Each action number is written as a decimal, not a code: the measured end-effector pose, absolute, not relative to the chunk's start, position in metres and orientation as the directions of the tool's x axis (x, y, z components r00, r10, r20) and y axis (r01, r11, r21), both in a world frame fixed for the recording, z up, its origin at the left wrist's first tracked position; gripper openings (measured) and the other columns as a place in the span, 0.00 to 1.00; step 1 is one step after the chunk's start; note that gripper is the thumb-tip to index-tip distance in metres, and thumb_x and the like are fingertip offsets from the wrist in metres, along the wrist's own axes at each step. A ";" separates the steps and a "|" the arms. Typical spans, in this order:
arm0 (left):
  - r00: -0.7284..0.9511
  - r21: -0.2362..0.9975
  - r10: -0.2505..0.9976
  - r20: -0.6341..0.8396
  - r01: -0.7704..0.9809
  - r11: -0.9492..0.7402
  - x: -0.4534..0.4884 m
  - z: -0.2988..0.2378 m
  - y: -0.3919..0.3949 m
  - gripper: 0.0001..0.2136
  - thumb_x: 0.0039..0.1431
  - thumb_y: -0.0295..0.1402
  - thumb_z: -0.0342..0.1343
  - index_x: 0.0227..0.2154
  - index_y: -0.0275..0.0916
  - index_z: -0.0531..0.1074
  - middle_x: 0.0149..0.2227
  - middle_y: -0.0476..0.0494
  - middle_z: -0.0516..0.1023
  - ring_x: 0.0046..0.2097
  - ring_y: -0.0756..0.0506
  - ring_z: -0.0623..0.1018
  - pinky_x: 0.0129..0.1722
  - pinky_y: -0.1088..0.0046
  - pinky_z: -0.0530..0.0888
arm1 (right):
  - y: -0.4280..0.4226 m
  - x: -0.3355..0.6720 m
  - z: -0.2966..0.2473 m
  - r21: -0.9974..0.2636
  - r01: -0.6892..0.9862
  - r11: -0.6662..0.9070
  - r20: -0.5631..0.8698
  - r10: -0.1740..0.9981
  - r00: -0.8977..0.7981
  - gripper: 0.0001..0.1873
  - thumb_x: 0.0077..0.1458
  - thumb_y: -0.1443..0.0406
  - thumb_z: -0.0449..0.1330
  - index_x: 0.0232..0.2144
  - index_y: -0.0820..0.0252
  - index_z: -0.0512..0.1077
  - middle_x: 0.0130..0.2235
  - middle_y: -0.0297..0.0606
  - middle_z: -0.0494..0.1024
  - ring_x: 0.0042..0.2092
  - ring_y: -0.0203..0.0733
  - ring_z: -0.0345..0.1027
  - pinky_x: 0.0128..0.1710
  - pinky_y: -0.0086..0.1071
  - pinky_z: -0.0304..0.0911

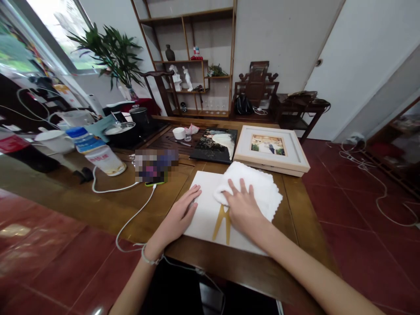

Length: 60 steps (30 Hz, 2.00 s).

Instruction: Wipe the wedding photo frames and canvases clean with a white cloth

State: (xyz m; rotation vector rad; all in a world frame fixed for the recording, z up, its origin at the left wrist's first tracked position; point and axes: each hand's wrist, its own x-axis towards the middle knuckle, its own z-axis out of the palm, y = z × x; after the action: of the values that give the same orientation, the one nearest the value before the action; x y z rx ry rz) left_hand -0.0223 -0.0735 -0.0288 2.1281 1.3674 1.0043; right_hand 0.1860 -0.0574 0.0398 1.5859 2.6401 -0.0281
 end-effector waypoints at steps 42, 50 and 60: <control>0.251 0.686 0.911 0.328 0.599 -0.412 -0.022 -0.028 -0.074 0.18 0.65 0.29 0.42 0.57 0.35 0.61 0.62 0.36 0.59 0.65 0.44 0.57 0.64 0.57 0.56 | -0.050 0.177 0.017 0.037 0.797 0.603 0.123 0.789 -0.602 0.26 0.47 0.76 0.54 0.49 0.60 0.72 0.62 0.45 0.60 0.63 0.67 0.44 0.58 0.61 0.45; 0.295 0.704 0.910 0.293 0.578 -0.414 -0.024 -0.025 -0.074 0.19 0.66 0.29 0.40 0.59 0.41 0.59 0.64 0.40 0.56 0.66 0.44 0.54 0.64 0.55 0.55 | -0.126 0.159 0.023 -0.073 0.656 0.751 0.033 0.659 -0.751 0.15 0.53 0.71 0.54 0.40 0.56 0.76 0.62 0.42 0.60 0.62 0.66 0.47 0.57 0.62 0.49; 0.265 0.682 0.900 0.346 0.588 -0.435 -0.023 -0.031 -0.074 0.18 0.65 0.29 0.43 0.57 0.38 0.61 0.62 0.38 0.59 0.65 0.43 0.57 0.63 0.56 0.56 | -0.038 0.175 0.022 0.013 0.785 0.619 0.115 0.779 -0.616 0.29 0.45 0.79 0.51 0.49 0.60 0.71 0.62 0.43 0.61 0.64 0.62 0.43 0.60 0.58 0.44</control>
State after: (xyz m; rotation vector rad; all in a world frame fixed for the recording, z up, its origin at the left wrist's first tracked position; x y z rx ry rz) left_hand -0.0227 -0.0737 -0.0305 2.1227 1.3481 1.0046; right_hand 0.1754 -0.0381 0.0224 1.4118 2.9139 0.1004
